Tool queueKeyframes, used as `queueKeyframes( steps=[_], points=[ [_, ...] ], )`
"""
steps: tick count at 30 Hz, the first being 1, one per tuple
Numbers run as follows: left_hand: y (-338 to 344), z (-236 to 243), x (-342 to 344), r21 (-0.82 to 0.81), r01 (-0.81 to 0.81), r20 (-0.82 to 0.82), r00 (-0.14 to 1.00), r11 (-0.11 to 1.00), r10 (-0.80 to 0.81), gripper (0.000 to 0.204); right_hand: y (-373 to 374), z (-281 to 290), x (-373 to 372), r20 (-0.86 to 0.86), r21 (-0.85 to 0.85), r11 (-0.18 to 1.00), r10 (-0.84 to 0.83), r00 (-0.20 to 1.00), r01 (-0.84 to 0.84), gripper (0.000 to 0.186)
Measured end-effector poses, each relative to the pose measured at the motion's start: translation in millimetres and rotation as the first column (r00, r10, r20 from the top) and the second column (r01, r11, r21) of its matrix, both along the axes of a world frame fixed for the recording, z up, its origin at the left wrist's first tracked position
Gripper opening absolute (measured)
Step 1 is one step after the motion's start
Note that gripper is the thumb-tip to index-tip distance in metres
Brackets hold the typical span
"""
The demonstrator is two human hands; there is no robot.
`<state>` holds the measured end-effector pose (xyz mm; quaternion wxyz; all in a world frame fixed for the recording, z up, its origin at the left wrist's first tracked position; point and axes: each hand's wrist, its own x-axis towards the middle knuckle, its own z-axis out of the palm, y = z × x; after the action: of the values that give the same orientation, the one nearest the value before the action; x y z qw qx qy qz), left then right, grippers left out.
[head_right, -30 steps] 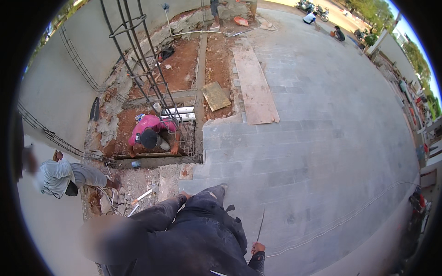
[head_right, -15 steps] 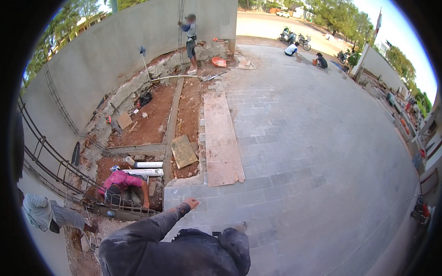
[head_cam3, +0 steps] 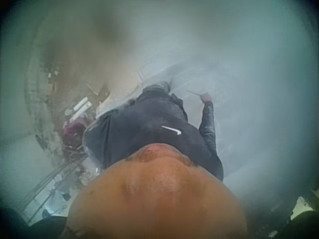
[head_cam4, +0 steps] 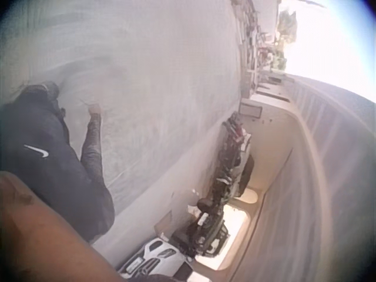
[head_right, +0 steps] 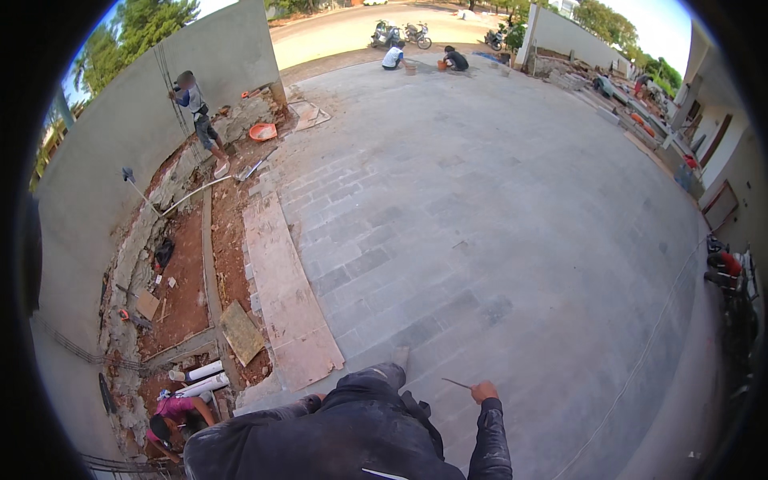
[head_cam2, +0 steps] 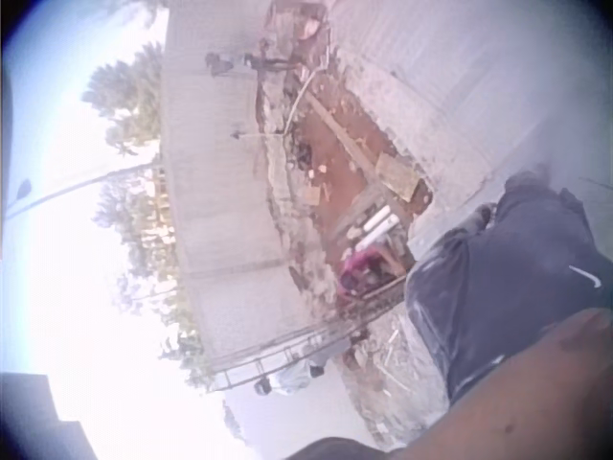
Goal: The person measures a white rectangular tile with a tape measure and marks it with a pen. They then use a hand saw to cut the tile along the marked line. After cutting, the person walks around the construction site and returns to the tile to inspect the cut.
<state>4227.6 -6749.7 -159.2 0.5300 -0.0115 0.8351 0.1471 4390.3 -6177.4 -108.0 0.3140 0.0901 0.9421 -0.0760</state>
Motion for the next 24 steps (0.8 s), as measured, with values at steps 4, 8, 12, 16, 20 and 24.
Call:
queueKeyframes(
  steps=[4, 8, 12, 16, 20, 24],
  points=[
    [137.1, -8.5, -194.3, 0.023, -0.02, -0.014, 1.0, 1.0, 0.02, 0.045, 30.2, 71.9, -106.9, -0.521, -0.46, 0.756, -0.654, 0.548, 0.465, 0.027],
    [379.1, 47.0, -374.5, 0.399, -0.443, 0.199, 0.896, 0.803, 0.396, 0.047, 81.5, 174.8, -158.4, -0.404, -0.609, 0.527, -0.849, 0.34, 0.592, 0.024],
    [635.3, 148.5, -471.0, 0.746, -0.431, 0.485, 0.874, 0.507, 0.028, 0.073, 185.3, 169.8, -220.2, -0.228, -0.652, 0.357, -0.934, 0.277, 0.669, 0.021],
    [844.7, 252.9, -482.3, 0.712, -0.69, 0.699, 0.679, 0.132, -0.224, 0.049, 340.0, 124.7, -299.7, -0.357, -0.501, 0.537, -0.842, 0.404, 0.678, 0.021],
    [940.8, 231.6, -553.1, 0.635, -0.772, 0.771, 0.633, -0.019, 0.07, 0.06, 514.2, 133.4, -422.4, -0.434, -0.464, 0.638, -0.768, 0.47, 0.615, 0.022],
    [1002.9, 246.9, -680.3, 0.77, -0.599, 0.637, 0.7, -0.22, 0.323, 0.072, 676.9, 166.4, -558.2, -0.695, -0.377, 0.835, -0.541, 0.474, 0.401, 0.025]
  ],
)
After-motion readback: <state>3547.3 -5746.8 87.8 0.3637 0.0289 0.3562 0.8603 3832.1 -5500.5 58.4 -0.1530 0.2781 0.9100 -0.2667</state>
